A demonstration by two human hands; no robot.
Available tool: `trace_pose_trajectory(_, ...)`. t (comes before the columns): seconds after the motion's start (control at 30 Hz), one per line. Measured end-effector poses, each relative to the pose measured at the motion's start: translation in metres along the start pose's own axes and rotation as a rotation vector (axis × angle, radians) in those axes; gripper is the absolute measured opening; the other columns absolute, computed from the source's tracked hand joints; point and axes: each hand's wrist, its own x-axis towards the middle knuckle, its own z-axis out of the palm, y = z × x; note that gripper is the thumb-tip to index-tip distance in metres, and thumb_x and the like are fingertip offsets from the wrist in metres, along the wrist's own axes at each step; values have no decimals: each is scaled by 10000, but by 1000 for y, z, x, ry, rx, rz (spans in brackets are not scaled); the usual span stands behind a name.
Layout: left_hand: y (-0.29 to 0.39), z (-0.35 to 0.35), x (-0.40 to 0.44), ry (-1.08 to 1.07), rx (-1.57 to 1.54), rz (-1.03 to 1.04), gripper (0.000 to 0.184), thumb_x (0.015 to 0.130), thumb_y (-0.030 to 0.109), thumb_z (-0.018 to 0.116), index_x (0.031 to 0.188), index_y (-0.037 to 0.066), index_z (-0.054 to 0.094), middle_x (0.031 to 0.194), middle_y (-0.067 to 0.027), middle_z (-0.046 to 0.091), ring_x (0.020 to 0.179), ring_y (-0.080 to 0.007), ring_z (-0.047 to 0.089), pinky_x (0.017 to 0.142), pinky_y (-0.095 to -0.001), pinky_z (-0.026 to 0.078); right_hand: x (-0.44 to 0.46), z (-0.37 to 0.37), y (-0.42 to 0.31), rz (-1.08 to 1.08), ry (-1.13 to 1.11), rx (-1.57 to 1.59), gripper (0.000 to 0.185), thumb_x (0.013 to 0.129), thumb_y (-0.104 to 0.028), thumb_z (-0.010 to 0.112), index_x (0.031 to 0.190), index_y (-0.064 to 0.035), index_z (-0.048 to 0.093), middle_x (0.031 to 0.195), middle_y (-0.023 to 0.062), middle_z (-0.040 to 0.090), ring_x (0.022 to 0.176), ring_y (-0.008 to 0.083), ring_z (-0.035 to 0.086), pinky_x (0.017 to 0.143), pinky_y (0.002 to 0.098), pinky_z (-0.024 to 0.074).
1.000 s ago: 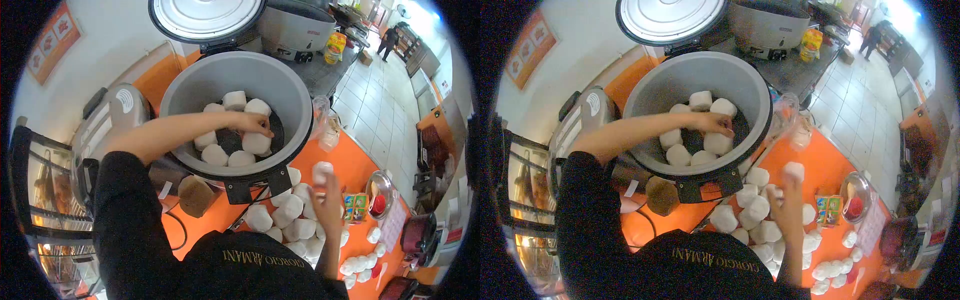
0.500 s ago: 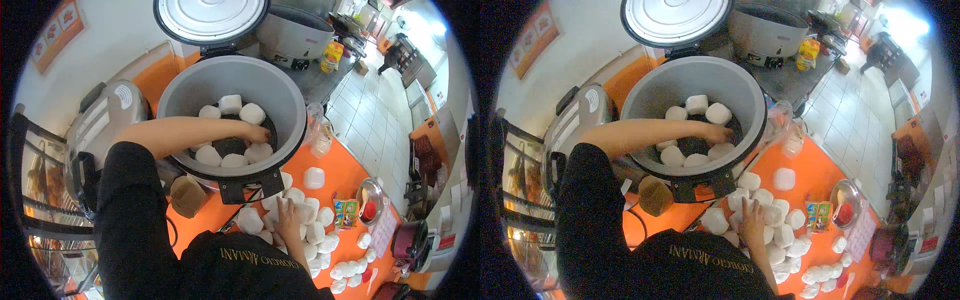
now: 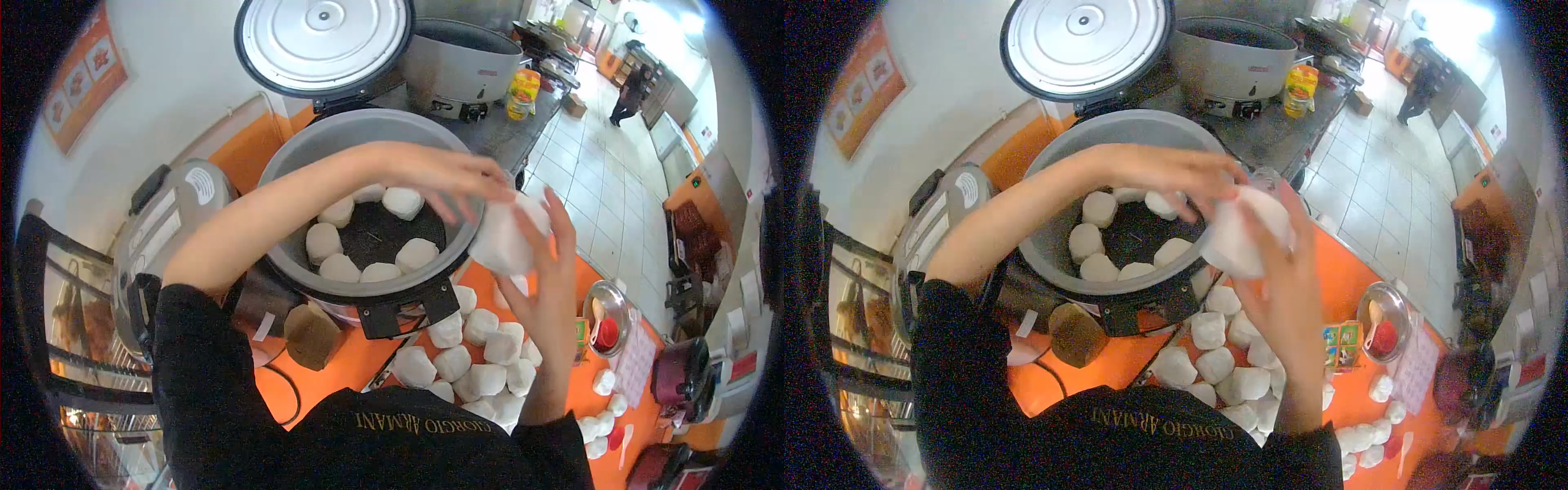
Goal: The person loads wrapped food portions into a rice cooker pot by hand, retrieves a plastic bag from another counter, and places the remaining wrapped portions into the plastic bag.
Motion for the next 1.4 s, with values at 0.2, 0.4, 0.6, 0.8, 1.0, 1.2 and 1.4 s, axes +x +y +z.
trace_pose_trajectory(0.2, -20, -9, -5, 10, -47, -74, 484, 814, 375, 562, 1141, 36, 452, 1074, -86, 529, 969, -174, 541, 792, -354, 480, -3, 18, -10, -57, 69, 46, 541, 650, -24, 637, 1164, -74, 473, 1352, 156, 232, 1231, 336, 281, 961, 429, 319)
trace_pose_trajectory(0.4, -94, -34, 25, 390, -415, -187, 505, 816, 404, 541, 1140, 28, 446, 1041, -92, 540, 926, -185, 559, 767, -324, 484, -67, 5, 7, 175, 116, 99, 479, 674, -11, 603, 1134, -68, 482, 1311, 156, 275, 1148, 320, 378, 934, 410, 341)
trace_pose_trajectory(0.6, -194, -25, 48, 265, -58, -391, 625, 779, 414, 548, 1230, 31, 347, 1070, -188, 527, 965, -298, 543, 803, -338, 465, -142, -11, 26, 455, 1, 8, 430, 667, -1, 608, 1080, -51, 499, 1285, 150, 293, 1102, 310, 409, 881, 400, 384)
trace_pose_trajectory(0.8, -198, -12, 64, 230, 1057, -319, 522, 707, 231, 587, 1172, 39, 447, 1027, -232, 549, 988, -370, 513, 836, -413, 423, -193, -13, 39, 602, -53, -65, 381, 689, -6, 598, 1053, -54, 497, 1263, 165, 298, 1126, 336, 372, 872, 396, 394)
trace_pose_trajectory(1.0, -233, -33, 86, 24, 948, -337, 496, 719, 191, 556, 1174, 29, 442, 1094, -235, 511, 1038, -352, 490, 856, -419, 399, -196, -21, 33, 656, -65, -61, 334, 719, 2, 565, 1042, -56, 499, 1268, 185, 297, 1152, 358, 357, 899, 411, 378)
trace_pose_trajectory(1.2, -157, -54, 56, -281, 1032, -59, 295, 757, 202, 544, 941, -27, 575, 954, -223, 580, 875, -331, 559, 771, -413, 437, -215, -48, 39, 525, 26, -338, 259, 781, -19, 514, 1040, -21, 500, 1103, 202, 443, 1084, 340, 424, 908, 388, 352)
trace_pose_trajectory(1.4, 44, -2, -55, 266, 1254, -176, 377, 884, 296, 435, 1107, -3, 488, 1055, -135, 565, 1003, -223, 521, 858, -301, 392, -252, -78, 34, 773, -129, -321, 251, 786, -96, 539, 1025, -26, 504, 1078, 172, 477, 1002, 333, 482, 845, 389, 398)
